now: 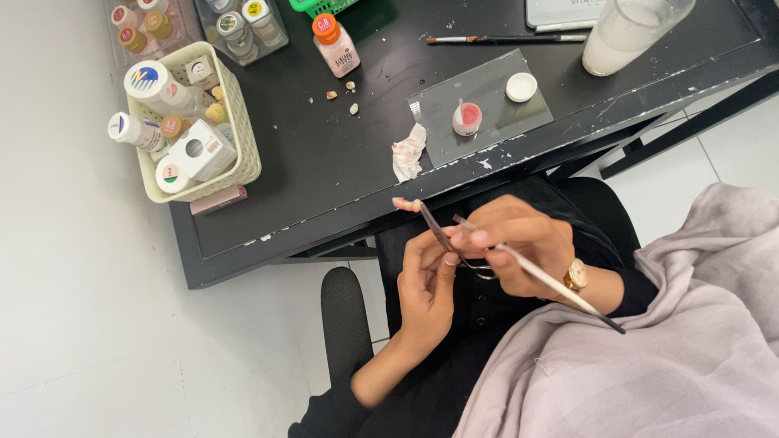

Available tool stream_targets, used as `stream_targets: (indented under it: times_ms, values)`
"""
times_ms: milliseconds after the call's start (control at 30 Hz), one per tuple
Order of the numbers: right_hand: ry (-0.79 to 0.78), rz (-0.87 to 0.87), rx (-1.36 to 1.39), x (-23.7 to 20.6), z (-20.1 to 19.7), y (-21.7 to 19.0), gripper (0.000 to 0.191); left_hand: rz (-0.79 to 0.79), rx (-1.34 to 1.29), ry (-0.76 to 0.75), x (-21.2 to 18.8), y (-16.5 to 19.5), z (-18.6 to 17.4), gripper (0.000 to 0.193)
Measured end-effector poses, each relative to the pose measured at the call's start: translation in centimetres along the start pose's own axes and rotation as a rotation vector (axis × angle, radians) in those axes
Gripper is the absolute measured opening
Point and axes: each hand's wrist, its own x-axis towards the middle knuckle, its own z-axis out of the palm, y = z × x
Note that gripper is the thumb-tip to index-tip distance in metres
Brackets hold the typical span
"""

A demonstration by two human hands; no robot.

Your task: The person holds a partial denture clamped in a hemostat in one hand and uses a fine brush to apply pink ceramic/acrylic powder from a dappen dish onto the denture teeth. They alternate between picking up powder with the brush, smoothing it onto the denture, and repositioning the denture in the forceps while working over a glass slab.

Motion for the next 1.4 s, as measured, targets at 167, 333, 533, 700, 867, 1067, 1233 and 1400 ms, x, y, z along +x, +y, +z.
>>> stream_targets:
  times_ms: [167,333,533,700,867,1067,1233,1400]
  values:
    - [-0.037,0.106,-0.177,1.1,0.0,-0.1,0.02,-0.013,0.037,0.059,-0.6,-1.1,-0.5,0.021]
    - [-0.116,0.192,-0.206,1.7,0.8,0.7,0.019,-0.003,0.016,0.031,-0.5,-1.1,-0.3,0.019]
    - [-0.038,0.217,-0.227,1.6,0.1,1.6,0.017,0.063,-0.049,-0.065,0.6,0.7,-0.4,0.04]
    - [-0.098,0.386,-0.026,1.5,-1.0,1.8,0.009,-0.112,0.021,0.028,0.7,1.2,-1.0,0.025]
    - [-0.217,0.39,0.148,1.5,-0.9,1.6,0.011,0.054,0.15,-0.009,0.9,1.4,-1.0,0.026]
    - [-0.332,0.389,0.121,1.4,0.1,1.2,0.016,-0.005,-0.119,-0.295,0.7,1.2,-1.1,0.064]
    - [-0.363,0.436,0.076,1.1,0.6,1.1,0.019,-0.185,-0.329,-0.301,-0.4,-0.6,-0.8,0.055]
    - [-0.108,0.444,0.199,0.2,0.8,0.9,0.035,-0.15,-0.475,-0.288,-0.4,-1.1,-0.8,0.047]
